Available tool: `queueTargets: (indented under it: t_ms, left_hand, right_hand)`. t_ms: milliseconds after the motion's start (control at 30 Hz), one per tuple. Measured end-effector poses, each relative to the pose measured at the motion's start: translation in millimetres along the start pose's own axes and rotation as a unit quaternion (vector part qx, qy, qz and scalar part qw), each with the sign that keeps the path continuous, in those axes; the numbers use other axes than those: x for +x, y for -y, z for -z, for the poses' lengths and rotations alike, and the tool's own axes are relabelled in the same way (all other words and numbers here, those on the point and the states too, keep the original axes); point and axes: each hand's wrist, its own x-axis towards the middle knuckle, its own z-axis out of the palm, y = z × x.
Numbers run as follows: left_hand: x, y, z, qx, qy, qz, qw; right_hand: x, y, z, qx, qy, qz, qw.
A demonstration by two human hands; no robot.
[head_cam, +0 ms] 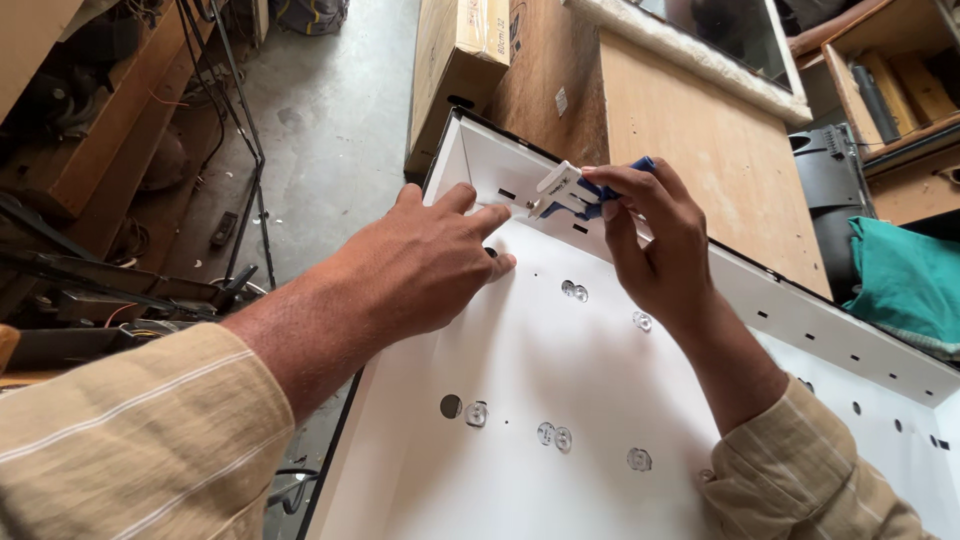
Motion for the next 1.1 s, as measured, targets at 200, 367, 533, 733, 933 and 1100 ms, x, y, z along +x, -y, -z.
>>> queueTargets:
  t_ms: [200, 367, 533, 733, 933, 1100]
  left_hand:
    - [1.9, 2.9, -5.9, -0.012, 0.022, 0.013, 1.0]
    - [4.3, 4.9, -16.2, -0.001, -0.009, 0.014, 1.0]
    - [4.1, 6.1, -20.4, 0.021, 0.015, 0.024, 0.999]
    - [2.4, 5.8, -21.4, 0.048, 0.035, 0.024, 0.998]
    - [0.8, 4.5, -21.2, 0.091, 0.005, 0.015, 0.996]
    - [1.2, 4.7, -22.9, 0.081, 0.024, 0.023, 0.996]
  right_hand:
    - [-18.4, -5.4, -25.1, -0.001, -0.038, 0.046, 0.998]
    - [-31.3, -12.2, -36.0, 0.014, -0.062, 0.059, 0.996]
    - [-32.9, -14.6, -38.5, 0.018, -0.053, 0.064, 0.996]
    - [-34.3, -17.8, -39.0, 0.021, -0.025, 0.07, 0.997]
    - [-35.1, -17.1, -39.6, 0.026, -0.01, 0.065, 0.997]
    - [-35.6, -18.6, -39.6, 0.027, -0.01, 0.066, 0.997]
